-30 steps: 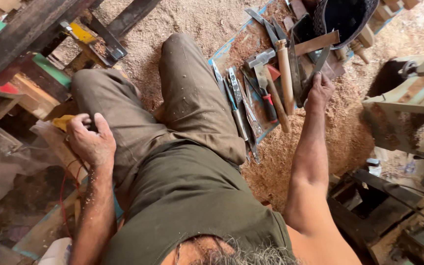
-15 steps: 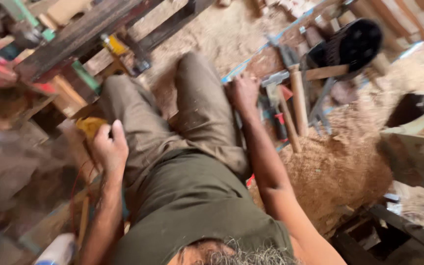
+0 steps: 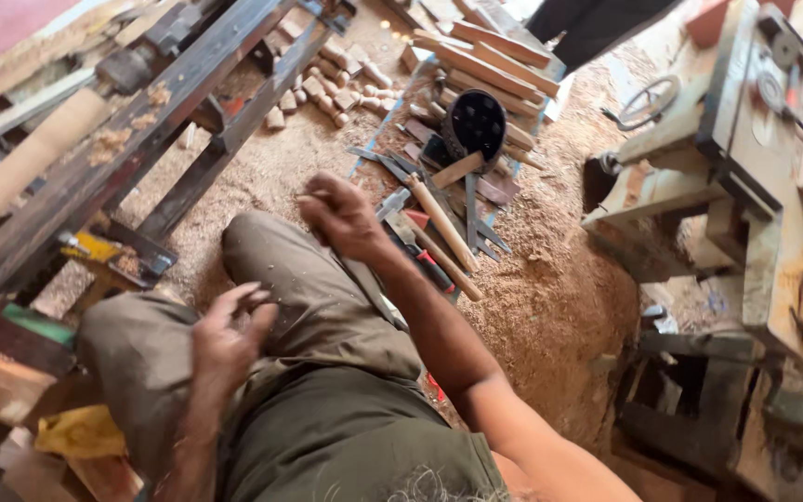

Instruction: The person shapes a cylindrical wooden blank mounted on a lathe using a chisel and a file. They create decorative grooves and contours along the length of the wood, producing wood shavings.

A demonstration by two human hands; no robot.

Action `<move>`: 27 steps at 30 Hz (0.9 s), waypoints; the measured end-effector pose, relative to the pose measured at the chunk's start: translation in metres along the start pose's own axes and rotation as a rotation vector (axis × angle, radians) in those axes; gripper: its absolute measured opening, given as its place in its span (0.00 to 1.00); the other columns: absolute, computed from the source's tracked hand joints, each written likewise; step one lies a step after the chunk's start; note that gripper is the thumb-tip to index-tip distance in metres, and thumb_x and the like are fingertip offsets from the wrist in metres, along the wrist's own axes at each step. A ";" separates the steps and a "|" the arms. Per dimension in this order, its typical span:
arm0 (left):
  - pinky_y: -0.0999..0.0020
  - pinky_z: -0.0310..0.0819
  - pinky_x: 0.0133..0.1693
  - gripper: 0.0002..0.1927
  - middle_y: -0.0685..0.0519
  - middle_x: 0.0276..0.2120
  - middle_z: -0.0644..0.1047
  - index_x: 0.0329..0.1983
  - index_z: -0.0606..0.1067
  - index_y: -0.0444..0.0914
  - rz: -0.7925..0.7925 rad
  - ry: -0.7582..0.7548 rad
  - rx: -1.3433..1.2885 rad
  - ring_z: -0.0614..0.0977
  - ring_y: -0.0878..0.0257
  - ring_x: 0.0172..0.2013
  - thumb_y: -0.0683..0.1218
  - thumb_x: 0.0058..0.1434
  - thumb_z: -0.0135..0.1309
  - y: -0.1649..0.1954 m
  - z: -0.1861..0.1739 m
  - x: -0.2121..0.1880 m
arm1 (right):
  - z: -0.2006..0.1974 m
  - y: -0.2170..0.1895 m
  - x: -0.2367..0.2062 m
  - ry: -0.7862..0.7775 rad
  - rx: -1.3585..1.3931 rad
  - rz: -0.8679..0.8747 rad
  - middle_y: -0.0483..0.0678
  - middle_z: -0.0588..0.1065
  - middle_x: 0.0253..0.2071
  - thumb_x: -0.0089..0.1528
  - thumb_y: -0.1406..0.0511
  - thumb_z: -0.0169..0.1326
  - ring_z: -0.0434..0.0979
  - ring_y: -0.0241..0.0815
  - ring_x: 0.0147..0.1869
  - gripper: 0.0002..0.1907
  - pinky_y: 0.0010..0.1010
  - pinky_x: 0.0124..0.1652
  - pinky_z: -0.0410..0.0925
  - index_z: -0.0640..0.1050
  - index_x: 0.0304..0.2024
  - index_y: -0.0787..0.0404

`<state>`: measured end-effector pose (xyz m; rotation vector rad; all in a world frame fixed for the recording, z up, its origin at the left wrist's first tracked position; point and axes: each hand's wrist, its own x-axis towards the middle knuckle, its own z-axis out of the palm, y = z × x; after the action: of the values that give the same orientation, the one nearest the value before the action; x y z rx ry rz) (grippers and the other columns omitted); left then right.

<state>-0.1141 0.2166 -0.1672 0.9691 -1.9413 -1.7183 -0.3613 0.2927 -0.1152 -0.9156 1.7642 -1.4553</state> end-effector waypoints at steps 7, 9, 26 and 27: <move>0.63 0.71 0.41 0.14 0.46 0.34 0.78 0.47 0.74 0.29 0.445 -0.028 0.044 0.78 0.61 0.39 0.46 0.67 0.51 0.018 0.028 0.006 | 0.092 -0.081 -0.033 -0.113 -0.348 -0.429 0.51 0.78 0.44 0.71 0.55 0.58 0.81 0.44 0.48 0.18 0.34 0.49 0.75 0.72 0.55 0.58; 0.63 0.69 0.36 0.13 0.47 0.31 0.77 0.44 0.76 0.31 0.283 0.041 -0.026 0.77 0.60 0.34 0.48 0.71 0.50 0.021 0.015 0.001 | 0.082 -0.072 -0.047 0.005 -0.494 -0.623 0.57 0.73 0.58 0.72 0.50 0.56 0.75 0.51 0.63 0.27 0.39 0.60 0.71 0.66 0.64 0.58; 0.64 0.81 0.36 0.20 0.43 0.39 0.82 0.49 0.76 0.30 -0.269 -0.084 -0.483 0.84 0.54 0.35 0.53 0.78 0.46 -0.008 -0.064 0.038 | 0.082 0.064 -0.102 -0.424 0.044 0.234 0.51 0.74 0.66 0.65 0.67 0.60 0.71 0.36 0.64 0.38 0.31 0.63 0.67 0.61 0.77 0.56; 0.67 0.82 0.39 0.21 0.44 0.39 0.83 0.48 0.77 0.30 -0.271 -0.104 -0.421 0.83 0.56 0.34 0.54 0.79 0.46 -0.012 -0.069 0.040 | 0.082 0.066 -0.097 -0.413 0.034 0.196 0.50 0.73 0.68 0.66 0.67 0.60 0.70 0.36 0.67 0.37 0.30 0.64 0.66 0.62 0.76 0.57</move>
<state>-0.0925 0.1390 -0.1728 1.0292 -1.4589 -2.2502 -0.2475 0.3412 -0.1870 -0.9207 1.4716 -1.0774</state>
